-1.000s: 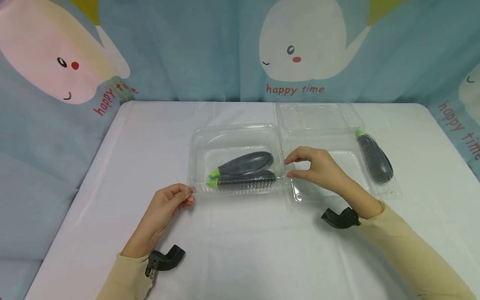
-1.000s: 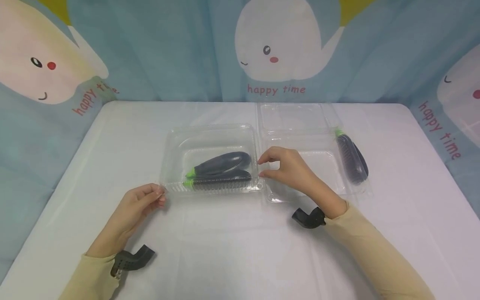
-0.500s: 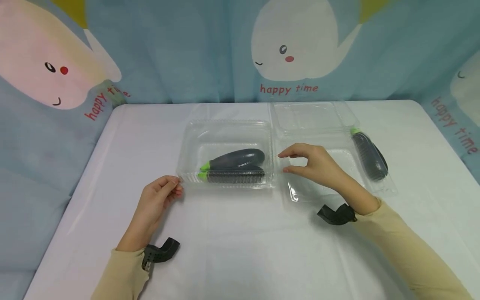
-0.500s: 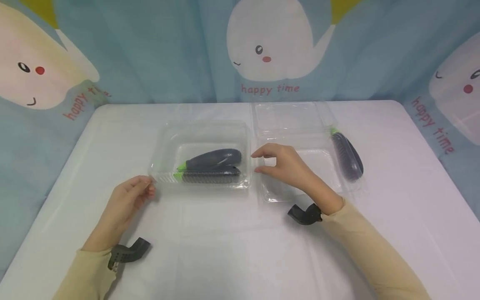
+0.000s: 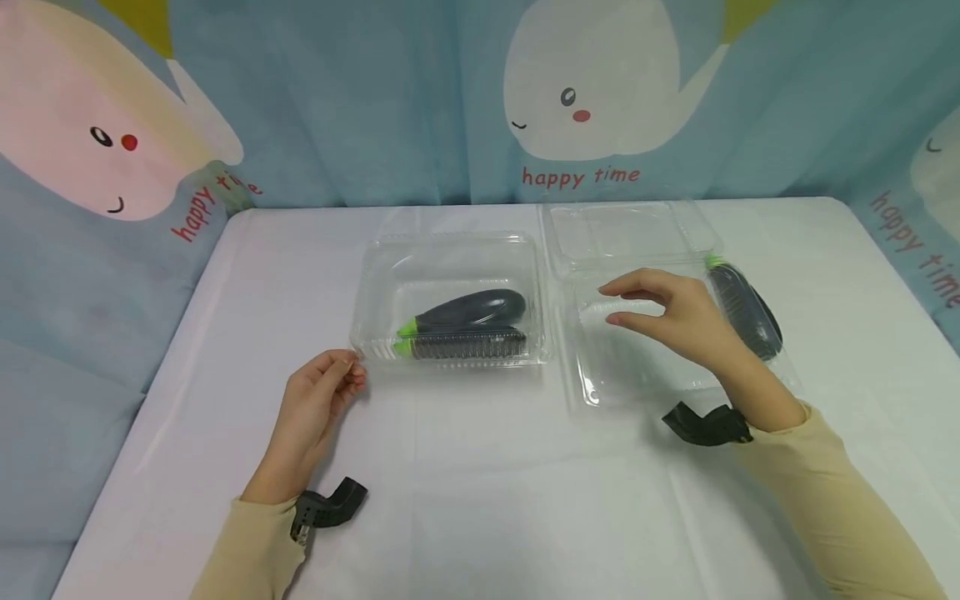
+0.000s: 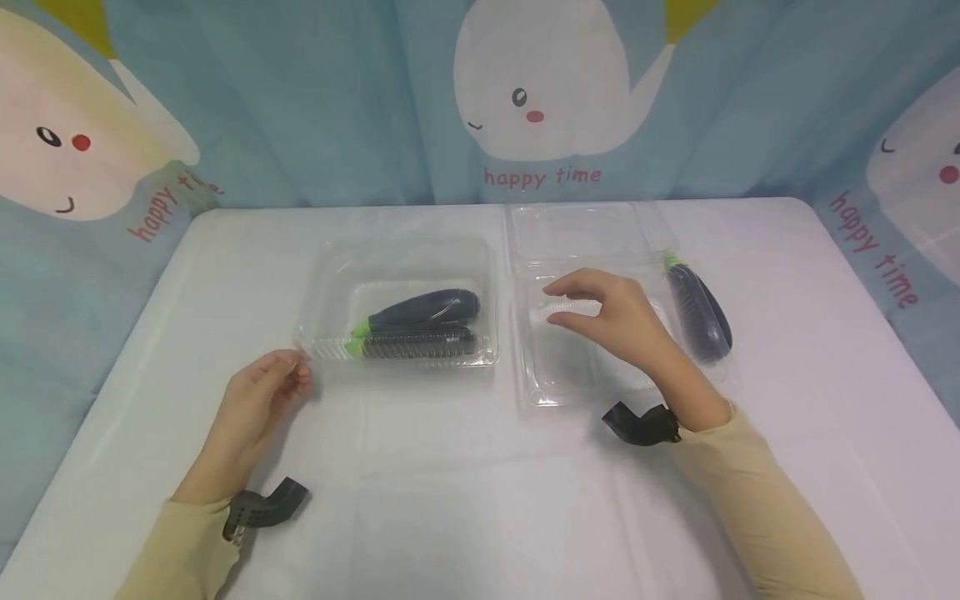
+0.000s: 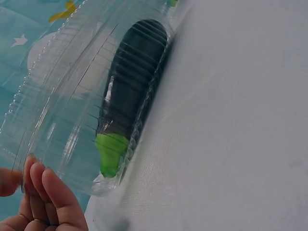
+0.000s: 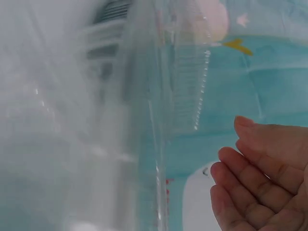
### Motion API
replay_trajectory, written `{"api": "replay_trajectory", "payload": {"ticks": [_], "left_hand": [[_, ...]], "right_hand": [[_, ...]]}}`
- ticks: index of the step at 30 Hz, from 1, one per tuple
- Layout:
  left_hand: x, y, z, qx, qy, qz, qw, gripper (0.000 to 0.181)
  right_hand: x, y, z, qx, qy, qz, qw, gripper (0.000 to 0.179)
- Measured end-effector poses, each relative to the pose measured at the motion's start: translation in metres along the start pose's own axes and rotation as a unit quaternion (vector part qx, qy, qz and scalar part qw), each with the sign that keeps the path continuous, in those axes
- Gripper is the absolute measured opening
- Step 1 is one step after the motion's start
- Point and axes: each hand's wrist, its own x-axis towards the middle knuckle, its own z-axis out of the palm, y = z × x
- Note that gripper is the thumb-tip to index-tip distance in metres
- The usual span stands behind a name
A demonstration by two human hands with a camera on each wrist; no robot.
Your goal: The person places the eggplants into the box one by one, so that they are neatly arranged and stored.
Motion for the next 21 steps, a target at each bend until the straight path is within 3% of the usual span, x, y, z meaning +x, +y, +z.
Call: {"api": "replay_trajectory", "payload": {"ticks": [8, 14, 18, 21], "left_hand": [[0.003, 0.0, 0.001, -0.018, 0.004, 0.003, 0.9998, 0.015], [-0.003, -0.003, 0.001, -0.031, -0.024, 0.0, 0.9992, 0.035], [-0.011, -0.007, 0.007, 0.034, -0.043, 0.011, 0.9984, 0.048], [-0.018, -0.008, 0.016, 0.106, -0.057, 0.014, 0.9926, 0.046]], "right_hand": [[-0.008, 0.0, -0.019, 0.007, 0.027, 0.043, 0.9987, 0.029], [-0.018, 0.003, -0.032, 0.019, 0.057, 0.091, 0.994, 0.028], [-0.023, 0.008, -0.041, 0.033, 0.076, 0.108, 0.9907, 0.029], [-0.028, 0.012, -0.048, 0.039, 0.09, 0.123, 0.9876, 0.029]]}}
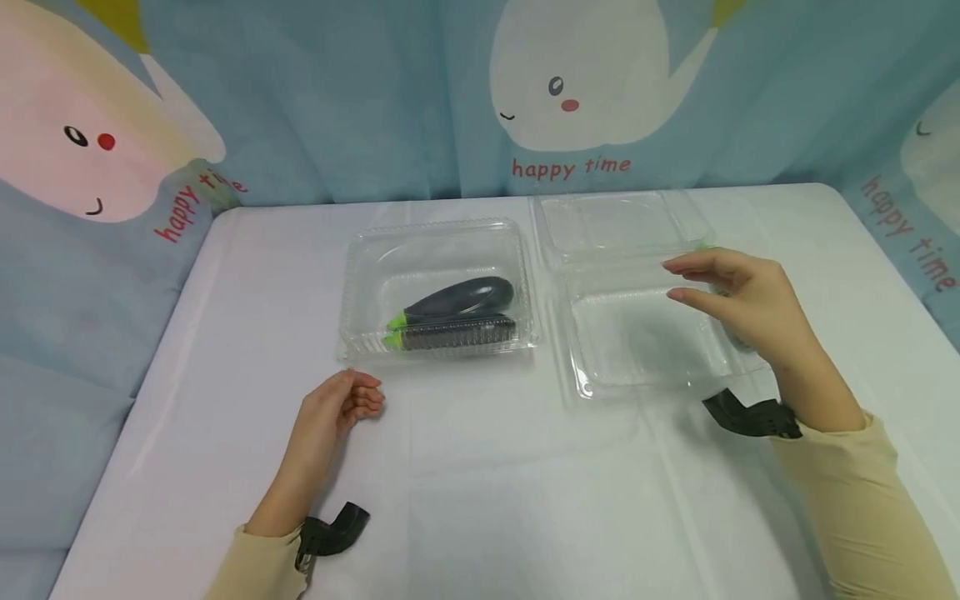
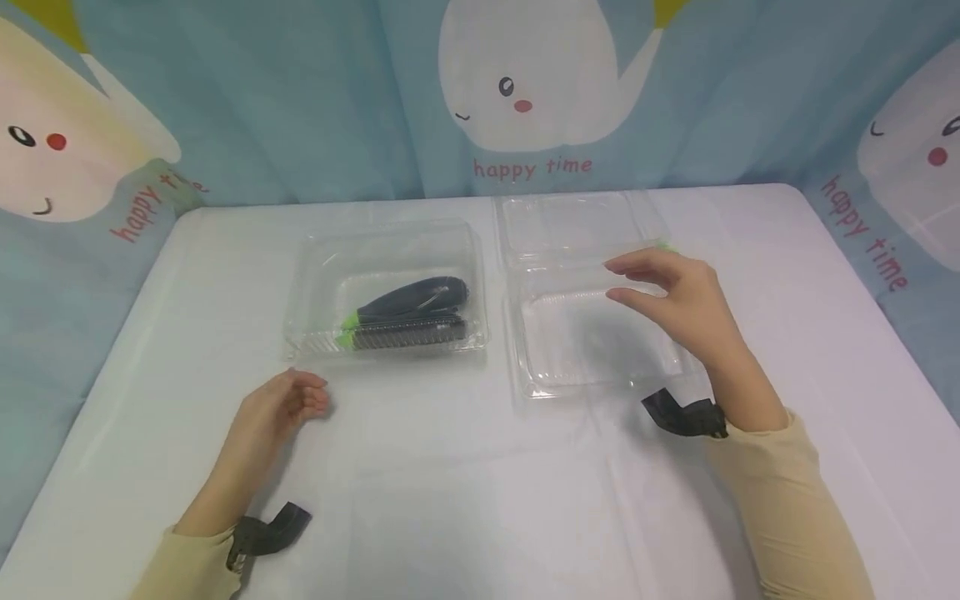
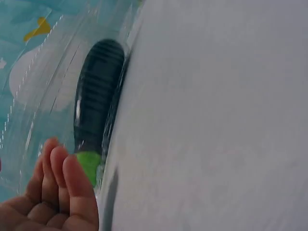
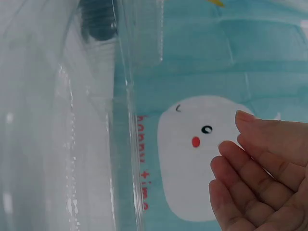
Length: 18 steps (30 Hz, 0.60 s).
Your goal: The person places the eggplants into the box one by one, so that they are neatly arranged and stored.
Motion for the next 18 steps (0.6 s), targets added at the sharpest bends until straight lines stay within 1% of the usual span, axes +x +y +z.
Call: {"api": "replay_trajectory", "payload": {"ticks": [3, 4, 7, 9, 11, 14, 16, 18], "left_hand": [[-0.004, 0.003, 0.011, 0.063, -0.022, 0.013, 0.9977, 0.036], [-0.005, 0.004, 0.014, 0.076, -0.029, 0.02, 0.9965, 0.032], [-0.007, 0.008, 0.027, 0.096, -0.06, 0.041, 0.9927, 0.023], [-0.007, 0.01, 0.038, 0.105, -0.093, 0.051, 0.9888, 0.02], [-0.006, 0.009, 0.052, 0.113, -0.134, 0.059, 0.9827, 0.017], [-0.003, 0.006, 0.074, 0.127, -0.201, 0.073, 0.9686, 0.014], [-0.001, 0.004, 0.09, 0.124, -0.235, 0.079, 0.9608, 0.014], [0.0, 0.003, 0.107, 0.116, -0.262, 0.081, 0.9546, 0.015]], "right_hand": [[-0.003, 0.005, -0.008, 0.01, 0.013, 0.01, 0.9998, 0.029], [-0.004, 0.006, -0.01, 0.013, 0.017, 0.012, 0.9997, 0.029], [-0.006, 0.01, -0.017, 0.022, 0.028, 0.01, 0.9993, 0.029], [-0.008, 0.014, -0.021, 0.023, 0.038, 0.002, 0.999, 0.029], [-0.009, 0.017, -0.025, 0.027, 0.046, -0.006, 0.9985, 0.029], [-0.011, 0.023, -0.031, 0.039, 0.06, -0.016, 0.9973, 0.029], [-0.013, 0.028, -0.034, 0.056, 0.067, -0.017, 0.9961, 0.029], [-0.015, 0.033, -0.038, 0.058, 0.074, -0.012, 0.9955, 0.029]]}}
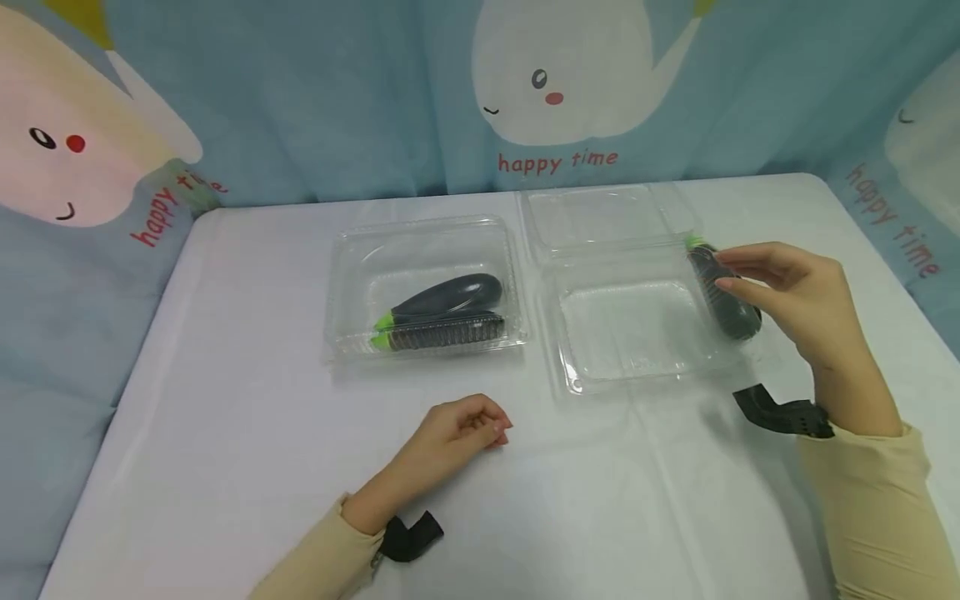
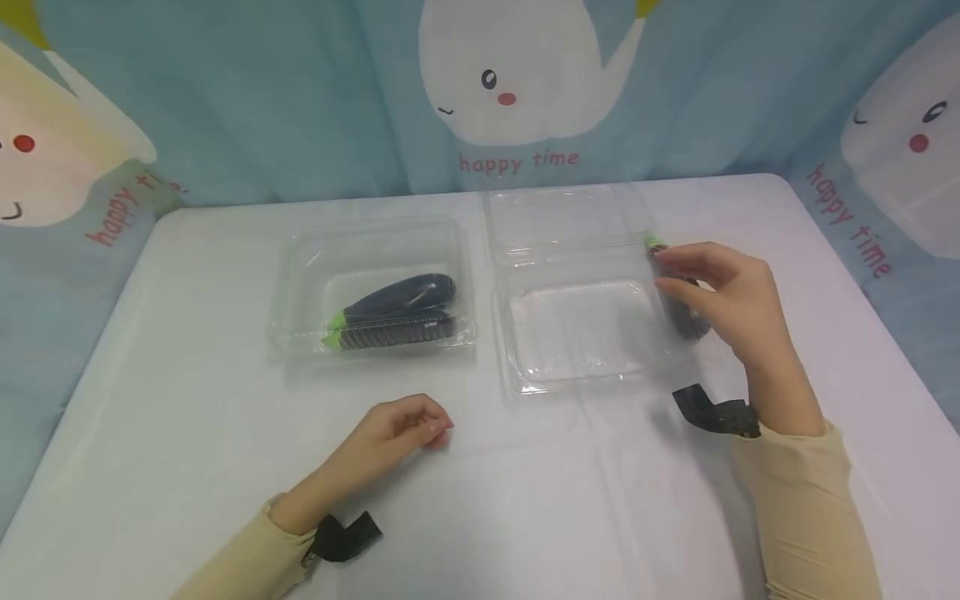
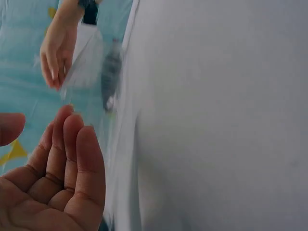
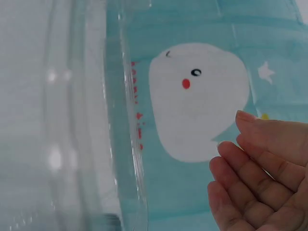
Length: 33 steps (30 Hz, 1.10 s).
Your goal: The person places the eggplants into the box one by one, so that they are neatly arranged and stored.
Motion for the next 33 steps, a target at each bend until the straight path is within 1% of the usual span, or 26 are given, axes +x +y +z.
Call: {"api": "replay_trajectory", "payload": {"ticks": [3, 6, 8, 10, 13, 17, 21, 26, 30, 33], "left_hand": [[0.016, 0.006, 0.018, -0.021, -0.027, 0.007, 0.9994, 0.017], [0.03, 0.01, 0.035, -0.031, -0.04, 0.01, 0.9987, 0.019], [0.036, 0.011, 0.043, -0.036, -0.036, 0.011, 0.9986, 0.02], [0.042, 0.013, 0.048, -0.032, -0.026, 0.015, 0.999, 0.02], [0.048, 0.014, 0.052, -0.032, -0.008, 0.011, 0.9994, 0.02], [0.054, 0.013, 0.054, -0.037, 0.006, 0.007, 0.9993, 0.017], [0.059, 0.011, 0.057, -0.065, 0.011, 0.017, 0.9977, 0.014], [0.063, 0.009, 0.059, -0.105, 0.01, 0.03, 0.994, 0.011], [0.065, 0.007, 0.059, -0.124, 0.016, 0.038, 0.9914, 0.012], [0.066, 0.005, 0.059, -0.131, 0.017, 0.045, 0.9902, 0.013]], "right_hand": [[-0.002, 0.006, -0.008, -0.008, 0.019, 0.012, 0.9997, 0.03], [-0.005, 0.013, -0.017, -0.003, 0.039, 0.033, 0.9987, 0.031], [-0.005, 0.017, -0.022, -0.004, 0.053, 0.049, 0.9974, 0.031], [-0.005, 0.021, -0.027, -0.009, 0.063, 0.067, 0.9957, 0.031], [-0.004, 0.028, -0.032, -0.04, 0.073, 0.094, 0.9921, 0.03], [-0.003, 0.039, -0.038, -0.047, 0.075, 0.115, 0.9894, 0.029], [-0.004, 0.053, -0.041, -0.049, 0.065, 0.124, 0.9889, 0.027], [-0.006, 0.069, -0.04, -0.066, 0.052, 0.132, 0.9877, 0.029], [-0.006, 0.074, -0.039, -0.077, 0.044, 0.137, 0.9865, 0.03], [-0.006, 0.076, -0.039, -0.092, 0.034, 0.151, 0.9837, 0.034]]}}
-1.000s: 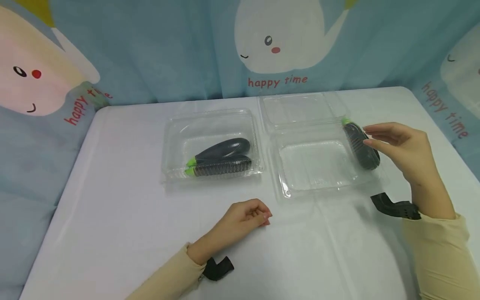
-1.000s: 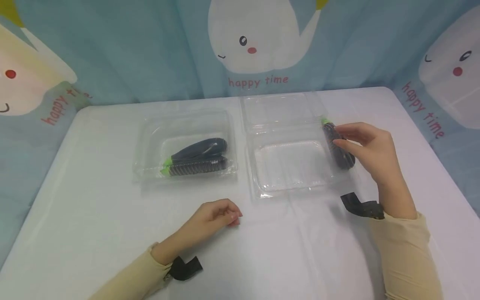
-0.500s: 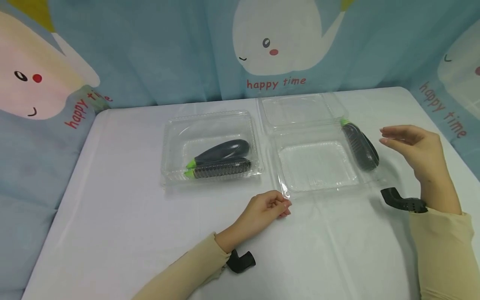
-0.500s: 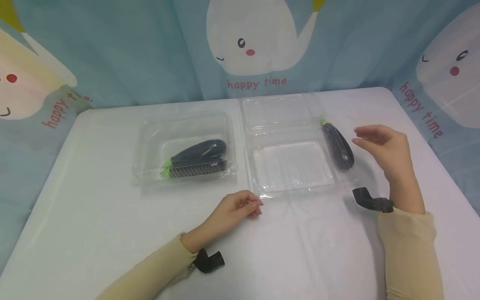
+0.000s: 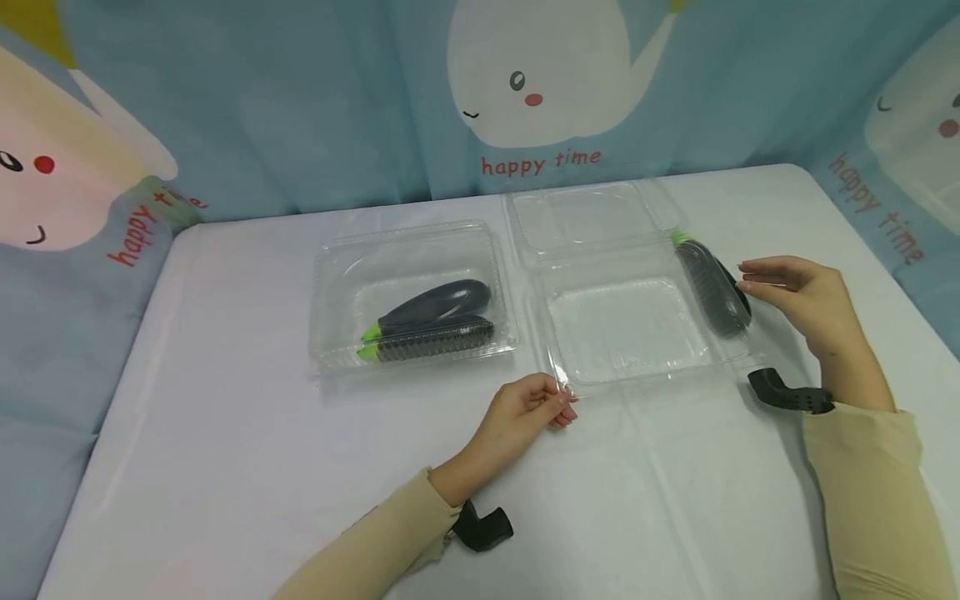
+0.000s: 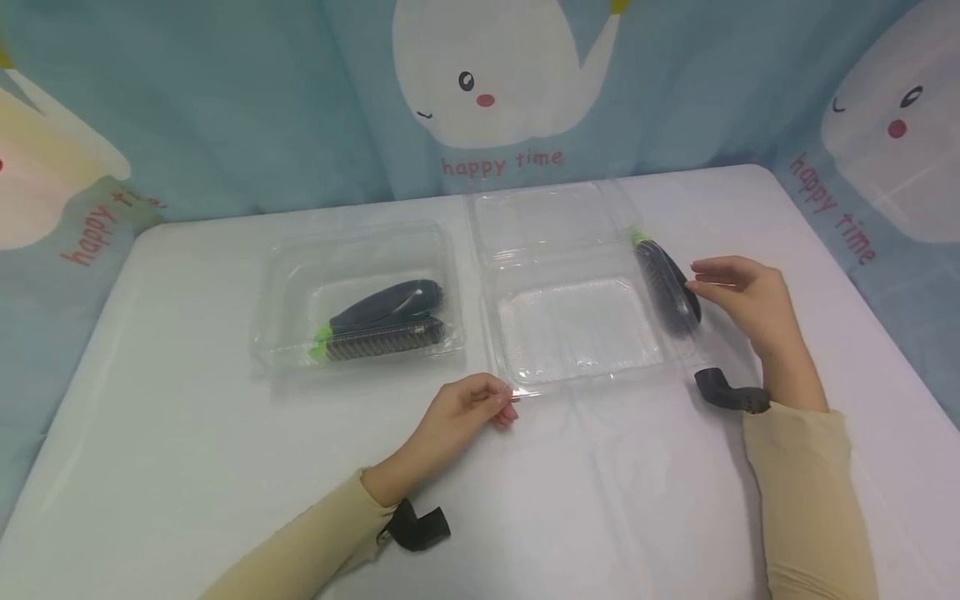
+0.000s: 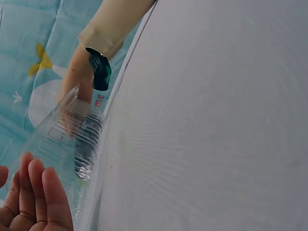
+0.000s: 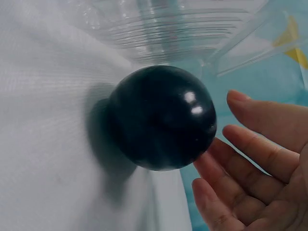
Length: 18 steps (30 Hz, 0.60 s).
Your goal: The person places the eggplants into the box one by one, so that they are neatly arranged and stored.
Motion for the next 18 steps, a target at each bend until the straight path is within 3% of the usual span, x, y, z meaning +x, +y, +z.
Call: {"api": "replay_trajectory", "payload": {"ticks": [12, 18], "left_hand": [[0.001, -0.008, -0.002, -0.025, -0.002, 0.018, 0.9995, 0.013], [0.0, -0.007, 0.0, -0.034, 0.008, -0.001, 0.9994, 0.013]], "right_hand": [[0.003, 0.002, 0.011, -0.08, -0.05, 0.037, 0.9948, 0.059], [0.001, 0.001, 0.015, -0.09, -0.058, 0.041, 0.9934, 0.06]]}}
